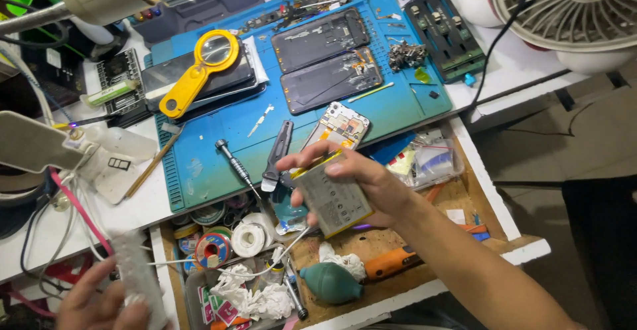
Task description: The person applies adhesive from a tube to the connector area of a mobile phone battery and subsequently connects the battery to a tester cable using a magnifying glass.
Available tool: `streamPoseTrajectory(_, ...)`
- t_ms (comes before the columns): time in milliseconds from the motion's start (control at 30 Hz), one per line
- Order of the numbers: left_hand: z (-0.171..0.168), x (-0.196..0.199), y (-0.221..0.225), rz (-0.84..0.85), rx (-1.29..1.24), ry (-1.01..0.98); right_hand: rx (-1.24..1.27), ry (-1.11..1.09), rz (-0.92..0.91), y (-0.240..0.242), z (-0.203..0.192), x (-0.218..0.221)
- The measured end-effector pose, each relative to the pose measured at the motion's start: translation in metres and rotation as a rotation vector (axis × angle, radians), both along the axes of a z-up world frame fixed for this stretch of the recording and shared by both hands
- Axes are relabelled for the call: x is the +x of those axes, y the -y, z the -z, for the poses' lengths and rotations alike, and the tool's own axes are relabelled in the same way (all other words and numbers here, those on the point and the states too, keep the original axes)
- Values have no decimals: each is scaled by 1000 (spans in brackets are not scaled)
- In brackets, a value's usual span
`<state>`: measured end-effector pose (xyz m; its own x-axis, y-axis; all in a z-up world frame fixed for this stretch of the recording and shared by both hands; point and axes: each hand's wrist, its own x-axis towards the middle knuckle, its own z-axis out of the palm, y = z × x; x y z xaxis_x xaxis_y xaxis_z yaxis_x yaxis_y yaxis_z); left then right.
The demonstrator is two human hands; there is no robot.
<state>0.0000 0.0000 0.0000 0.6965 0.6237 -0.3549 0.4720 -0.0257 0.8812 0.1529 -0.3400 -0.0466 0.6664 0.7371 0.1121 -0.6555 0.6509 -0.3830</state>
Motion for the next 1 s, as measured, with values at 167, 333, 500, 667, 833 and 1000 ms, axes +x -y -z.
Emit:
streamPoseTrajectory(167, -11, 50, 130, 324, 114, 73, -64, 116, -288, 4, 12, -6)
streamPoseTrajectory(333, 1, 60, 143, 747, 459, 340, 13, 51, -400, 1, 5, -10)
streamPoseTrajectory(500, 12, 44, 127, 646, 639, 332, 107, -155, -189, 2, -6, -10)
streamPoseTrajectory(667, 17, 53, 125, 724, 1013, 547, 84, -27, -104, -7, -7, -11)
streamPoseTrajectory(833, 28, 70, 138, 684, 1063, 680, 107, 44, -36, -7, 2, -10)
streamPoseTrajectory(1000, 20, 71, 148, 570, 439, 416, 50, 108, 90, -9, -5, -13)
